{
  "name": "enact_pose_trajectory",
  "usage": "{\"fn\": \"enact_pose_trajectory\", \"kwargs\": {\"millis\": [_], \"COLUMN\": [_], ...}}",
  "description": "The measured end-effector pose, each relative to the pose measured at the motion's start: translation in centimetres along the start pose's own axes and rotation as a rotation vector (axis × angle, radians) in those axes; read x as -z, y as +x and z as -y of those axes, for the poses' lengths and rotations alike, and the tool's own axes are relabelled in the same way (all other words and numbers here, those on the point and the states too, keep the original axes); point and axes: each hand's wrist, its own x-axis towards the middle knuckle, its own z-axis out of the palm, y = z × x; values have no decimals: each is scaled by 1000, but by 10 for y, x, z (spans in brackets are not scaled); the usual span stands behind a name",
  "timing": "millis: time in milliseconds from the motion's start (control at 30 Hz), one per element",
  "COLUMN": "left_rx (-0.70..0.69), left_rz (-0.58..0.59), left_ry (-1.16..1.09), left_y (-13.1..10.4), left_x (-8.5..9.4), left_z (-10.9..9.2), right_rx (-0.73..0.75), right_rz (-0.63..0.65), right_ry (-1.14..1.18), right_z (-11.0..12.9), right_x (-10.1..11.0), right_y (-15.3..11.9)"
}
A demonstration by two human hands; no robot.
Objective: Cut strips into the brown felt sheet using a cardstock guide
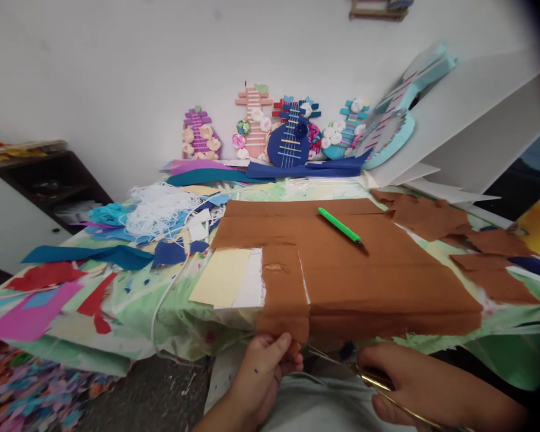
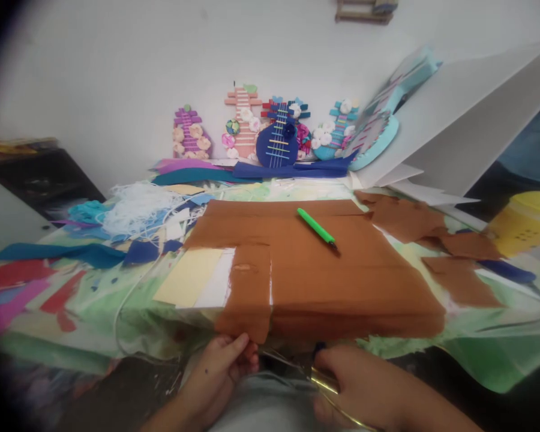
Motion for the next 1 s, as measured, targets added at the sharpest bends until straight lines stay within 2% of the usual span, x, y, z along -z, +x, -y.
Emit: {"fn": "enact_pose_trajectory", "kwargs": {"millis": [67,167,500,700,1000], "left_rx": [4,10,18,35,33], "left_rz": [24,50,72,85,152], "left_ry": [21,59,159,161,155], "left_y": [-3,-4,-2,0,1], "left_x": [-1,-1,6,10,12], "left_z": [-2,-3,1,5,7], "right_rx": [22,45,127,35,-1], "right_rz": [57,71,141,175,199], "right_ry": [-70,-130,-174,-80,-50], "right_z": [1,4,9,5,5], "right_x": [0,1,4,5,7], "right_y": [4,10,29,39,46]}}
